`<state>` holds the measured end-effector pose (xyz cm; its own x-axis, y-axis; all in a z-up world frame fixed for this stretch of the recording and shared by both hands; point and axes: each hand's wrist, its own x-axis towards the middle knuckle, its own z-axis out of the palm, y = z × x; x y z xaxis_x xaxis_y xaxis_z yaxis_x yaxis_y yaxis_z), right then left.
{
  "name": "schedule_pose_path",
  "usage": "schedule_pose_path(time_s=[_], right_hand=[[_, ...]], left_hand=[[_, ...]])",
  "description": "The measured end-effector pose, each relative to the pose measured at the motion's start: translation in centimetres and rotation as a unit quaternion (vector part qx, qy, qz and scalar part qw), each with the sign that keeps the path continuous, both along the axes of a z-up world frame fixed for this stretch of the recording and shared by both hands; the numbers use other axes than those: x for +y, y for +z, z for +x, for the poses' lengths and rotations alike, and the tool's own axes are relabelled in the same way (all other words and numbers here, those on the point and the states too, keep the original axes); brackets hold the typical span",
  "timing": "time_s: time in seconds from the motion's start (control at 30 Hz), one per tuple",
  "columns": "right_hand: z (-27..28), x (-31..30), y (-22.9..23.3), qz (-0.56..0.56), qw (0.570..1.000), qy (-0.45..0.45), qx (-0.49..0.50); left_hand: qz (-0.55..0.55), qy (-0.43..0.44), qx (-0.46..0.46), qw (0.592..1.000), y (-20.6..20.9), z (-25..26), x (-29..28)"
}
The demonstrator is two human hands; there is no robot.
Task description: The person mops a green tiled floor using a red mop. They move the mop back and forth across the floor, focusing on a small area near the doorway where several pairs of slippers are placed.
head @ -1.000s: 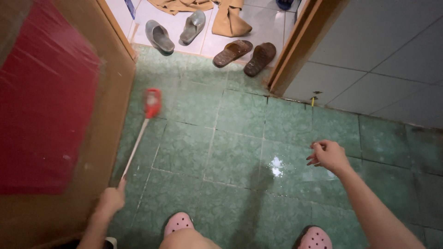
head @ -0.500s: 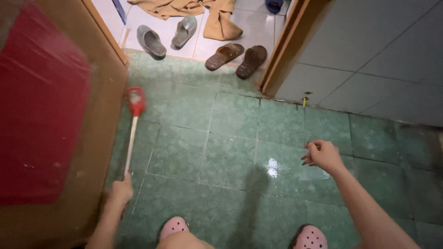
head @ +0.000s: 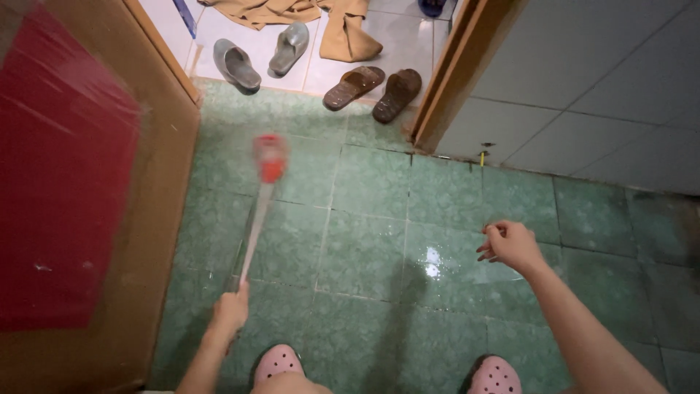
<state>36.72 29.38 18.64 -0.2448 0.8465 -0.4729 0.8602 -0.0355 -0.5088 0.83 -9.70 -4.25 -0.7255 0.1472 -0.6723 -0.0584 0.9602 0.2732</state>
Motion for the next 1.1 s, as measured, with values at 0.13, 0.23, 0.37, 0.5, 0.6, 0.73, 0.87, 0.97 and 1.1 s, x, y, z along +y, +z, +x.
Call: schedule_pose_path(time_s=[0.13, 0.23, 0.37, 0.5, 0.6, 0.73, 0.87, 0.97, 1.1], right_hand=[[0.2, 0.5, -1.1, 0.027, 0.998, 0.034, -0.047], [0.2, 0.5, -1.2, -0.009, 1.000, -0.007, 0.008], [0.6, 0.4, -2.0, 0.014, 0.992, -0.052, 0.117], [0.3, 0.6, -2.4, 0.020, 0.997, -0.025, 0.065], [0.1, 0.0, -1.4, -0.001, 0.990, -0.065, 0.123], [1.2, 0.8, -1.9, 0.019, 0.992, -0.068, 0.108], [1.4, 0.8, -1.9, 0.014, 0.991, -0.071, 0.116], [0.8, 0.7, -0.9, 0.000, 0.998, -0.044, 0.049], [0.9, 0.8, -0.4, -0.006, 0.999, -0.030, -0.011]], left_hand=[[-0.138, -0.195, -0.019, 0.971, 5.8, -0.9, -0.9], [-0.145, -0.222, 0.023, 0.964, 5.7, -2.1, -0.4], [0.038, -0.004, 0.027, 0.999, -5.6, -3.6, 1.2], [-0.013, -0.124, -0.013, 0.992, 11.7, 1.4, 1.8], [-0.119, -0.203, 0.027, 0.971, 13.5, -2.8, 0.3], [-0.046, -0.075, 0.068, 0.994, -0.5, -7.5, -1.4], [-0.024, -0.041, 0.001, 0.999, 7.4, -2.8, 0.1], [-0.123, -0.205, -0.005, 0.971, 10.9, -3.0, -1.6], [-0.130, -0.207, 0.003, 0.970, 7.5, -3.3, -3.3]])
